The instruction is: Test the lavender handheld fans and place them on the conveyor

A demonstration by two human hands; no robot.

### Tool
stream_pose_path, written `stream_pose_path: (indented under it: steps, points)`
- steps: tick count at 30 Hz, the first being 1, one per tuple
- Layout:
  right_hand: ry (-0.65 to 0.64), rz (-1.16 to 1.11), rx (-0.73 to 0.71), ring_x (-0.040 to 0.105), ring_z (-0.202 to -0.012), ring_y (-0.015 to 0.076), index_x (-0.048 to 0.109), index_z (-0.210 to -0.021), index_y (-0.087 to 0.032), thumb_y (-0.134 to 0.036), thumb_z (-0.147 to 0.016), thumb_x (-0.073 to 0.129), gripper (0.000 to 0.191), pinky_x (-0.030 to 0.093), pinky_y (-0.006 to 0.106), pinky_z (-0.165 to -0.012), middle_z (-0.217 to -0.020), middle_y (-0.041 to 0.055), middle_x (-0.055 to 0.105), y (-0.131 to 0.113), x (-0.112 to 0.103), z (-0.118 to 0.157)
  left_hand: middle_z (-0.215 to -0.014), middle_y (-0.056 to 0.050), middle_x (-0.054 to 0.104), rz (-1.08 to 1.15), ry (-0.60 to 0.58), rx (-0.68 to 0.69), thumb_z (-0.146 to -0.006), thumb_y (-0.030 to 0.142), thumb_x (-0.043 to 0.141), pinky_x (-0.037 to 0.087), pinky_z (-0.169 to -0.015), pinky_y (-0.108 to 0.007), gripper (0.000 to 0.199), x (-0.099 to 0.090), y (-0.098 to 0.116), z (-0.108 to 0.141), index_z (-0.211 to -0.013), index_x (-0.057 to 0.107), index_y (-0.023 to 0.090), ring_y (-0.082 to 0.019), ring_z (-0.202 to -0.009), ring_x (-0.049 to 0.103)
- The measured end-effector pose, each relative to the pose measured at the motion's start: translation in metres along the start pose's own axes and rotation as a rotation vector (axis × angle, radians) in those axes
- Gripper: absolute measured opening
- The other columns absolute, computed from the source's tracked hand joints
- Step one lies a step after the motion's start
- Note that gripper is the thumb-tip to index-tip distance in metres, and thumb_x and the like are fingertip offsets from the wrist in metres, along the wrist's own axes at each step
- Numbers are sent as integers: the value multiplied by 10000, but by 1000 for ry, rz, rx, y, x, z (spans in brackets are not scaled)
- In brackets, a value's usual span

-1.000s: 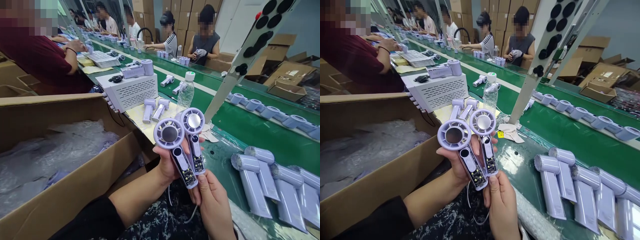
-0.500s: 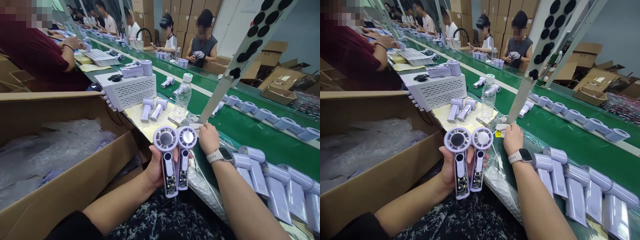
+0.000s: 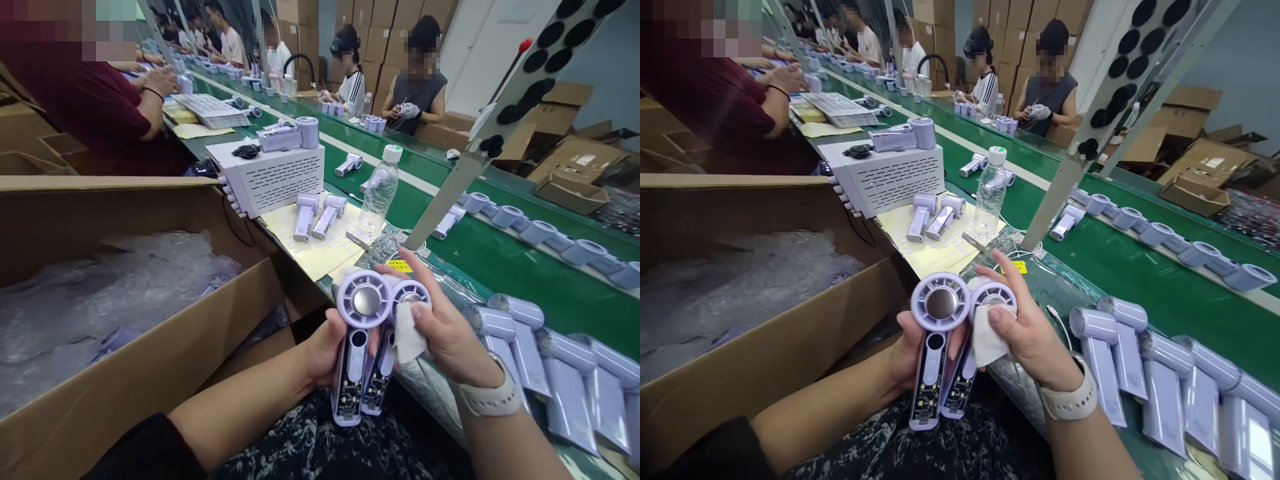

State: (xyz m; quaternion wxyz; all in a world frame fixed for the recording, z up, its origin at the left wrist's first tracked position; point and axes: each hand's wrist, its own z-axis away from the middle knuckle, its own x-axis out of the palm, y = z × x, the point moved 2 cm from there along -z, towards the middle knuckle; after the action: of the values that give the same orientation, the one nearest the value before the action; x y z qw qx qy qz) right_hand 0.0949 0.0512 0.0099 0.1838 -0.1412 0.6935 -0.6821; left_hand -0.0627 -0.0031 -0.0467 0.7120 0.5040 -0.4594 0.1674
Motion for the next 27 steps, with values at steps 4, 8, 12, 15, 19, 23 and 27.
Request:
stream_pose_path:
  steps: [4, 8, 12, 15, 19, 23, 27]
  points:
    - [153, -163, 197, 578, -360, 160, 589, -1296, -252, -648, -890, 706, 579, 412, 252, -285, -765, 7, 714, 5, 18, 6, -796, -130, 781, 15, -4, -27, -596, 931, 694, 576, -654, -317, 787, 5, -1, -2, -685, 703, 150, -259, -713, 743]
    - [169, 24, 116, 567, -344, 158, 663, -1167, -241, -662, -969, 574, 474, 420, 261, -330, -627, -21, 667, -5, 16, -4, -815, -121, 775, 58, -1, -10, -591, 925, 702, 604, -722, -320, 775, 8, 9, -1, -657, 693, 153, -240, -756, 741]
    - [87, 537, -94, 630, -506, 172, 777, -946, -223, -589, -1048, 454, 498, 467, 287, -506, -649, 27, 715, -16, -10, -22, -898, -148, 779, 119, 6, -58, -643, 904, 684, 629, -738, -296, 772, 3, 15, 2, -662, 681, 132, -244, -853, 759]
    - [178, 648, -172, 661, -579, 195, 786, -858, -218, -598, -1049, 475, 527, 485, 303, -541, -705, 62, 755, -28, -30, -32, -1028, -169, 776, 210, 6, -89, -691, 877, 680, 646, -737, -317, 761, -2, 12, 3, -661, 671, 117, -259, -907, 763]
    - [-275, 358, -224, 692, -1235, 273, 800, -1189, -254, -489, -1040, 586, 352, 557, 379, -995, -1334, 91, 747, -37, -28, -45, -1051, -190, 771, 260, -100, -218, -720, 879, 654, 645, -721, -325, 785, -1, 2, 2, -704, 672, 94, -267, -899, 765]
    - [-690, 176, 15, 702, -1214, 252, 465, -1598, -270, -446, -961, 713, 705, 569, 347, -985, -1413, 88, 692, -28, -20, -53, -981, -174, 784, 221, -169, -372, -706, 877, 674, 615, -654, -295, 784, -3, -4, 3, -706, 682, 93, -243, -803, 759]
    - [-689, 224, 134, 743, -884, 210, 612, -1417, -222, -487, -906, 760, 594, 585, 269, -713, -1109, 68, 771, -24, -10, -52, -914, -166, 794, 170, -88, -425, -678, 875, 708, 587, -630, -272, 789, -12, -5, 4, -748, 710, 88, -222, -746, 748]
